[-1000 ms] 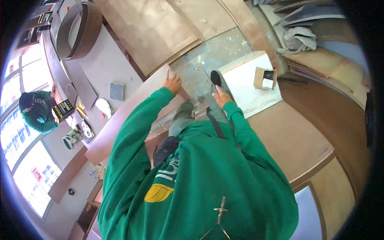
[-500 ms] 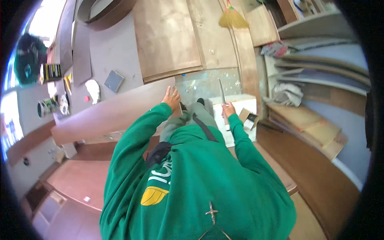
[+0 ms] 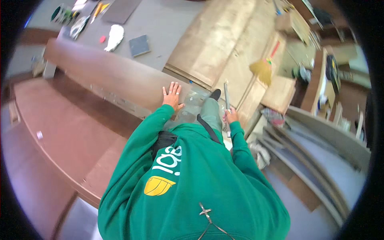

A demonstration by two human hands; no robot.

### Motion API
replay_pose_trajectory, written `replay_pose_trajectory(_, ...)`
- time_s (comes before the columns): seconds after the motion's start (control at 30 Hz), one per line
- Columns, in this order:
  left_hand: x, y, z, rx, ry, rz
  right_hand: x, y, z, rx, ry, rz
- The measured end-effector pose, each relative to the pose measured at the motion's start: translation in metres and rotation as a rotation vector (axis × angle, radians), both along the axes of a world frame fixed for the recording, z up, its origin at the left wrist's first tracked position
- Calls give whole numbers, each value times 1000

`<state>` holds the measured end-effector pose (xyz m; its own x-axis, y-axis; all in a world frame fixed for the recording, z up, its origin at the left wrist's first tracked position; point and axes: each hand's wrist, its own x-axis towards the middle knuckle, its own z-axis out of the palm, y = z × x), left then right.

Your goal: The person sands the edge of a large wooden board using a sanding block, then uses a knife to trim excess material from the edge before continues sanding the same edge.

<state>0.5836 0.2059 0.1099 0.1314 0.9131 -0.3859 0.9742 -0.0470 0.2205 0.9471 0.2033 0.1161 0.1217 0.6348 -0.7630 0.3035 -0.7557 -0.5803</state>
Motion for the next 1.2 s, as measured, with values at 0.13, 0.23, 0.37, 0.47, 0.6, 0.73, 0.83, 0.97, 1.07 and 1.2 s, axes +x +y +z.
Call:
replay_pose_trajectory(0.13, 22, 2, 0, -64, 87, 113, 52, 58, -25, -5, 0, 357)
replay_pose_trajectory(0.23, 22, 13, -5, -42, 115, 206, 81, 115, -37, 84, 25, 658)
replay_pose_trajectory(0.37, 32, -11, -15, 25, -221, 562, 59, 185, 15, -47, 39, 1012)
replay_pose_trajectory(0.47, 47, -22, -25, 492, -447, 1135, 24, 225, 32, 203, -74, 1562)
replay_pose_trajectory(0.6, 87, -73, -71, 873, -303, 1811, -46, 238, 45, 616, -102, 2082)
replay_pose_trajectory(0.73, 128, -88, -149, 832, -436, 2442, -124, 221, 56, 690, -194, 2456)
replay_pose_trajectory(0.83, 147, -121, -226, 965, -685, 2781, -181, 178, 56, 818, -134, 2698)
replay_pose_trajectory(0.97, 132, -54, -239, 1471, -1447, 2881, -218, 174, 41, 871, -153, 2849)
replay_pose_trajectory(1.07, 122, -18, -218, 1525, -1855, 2897, -240, 181, 35, 900, -283, 2925)
replay_pose_trajectory(1.2, 115, -2, -209, 2127, -2279, 2452, -257, 166, 42, 964, -298, 2996)
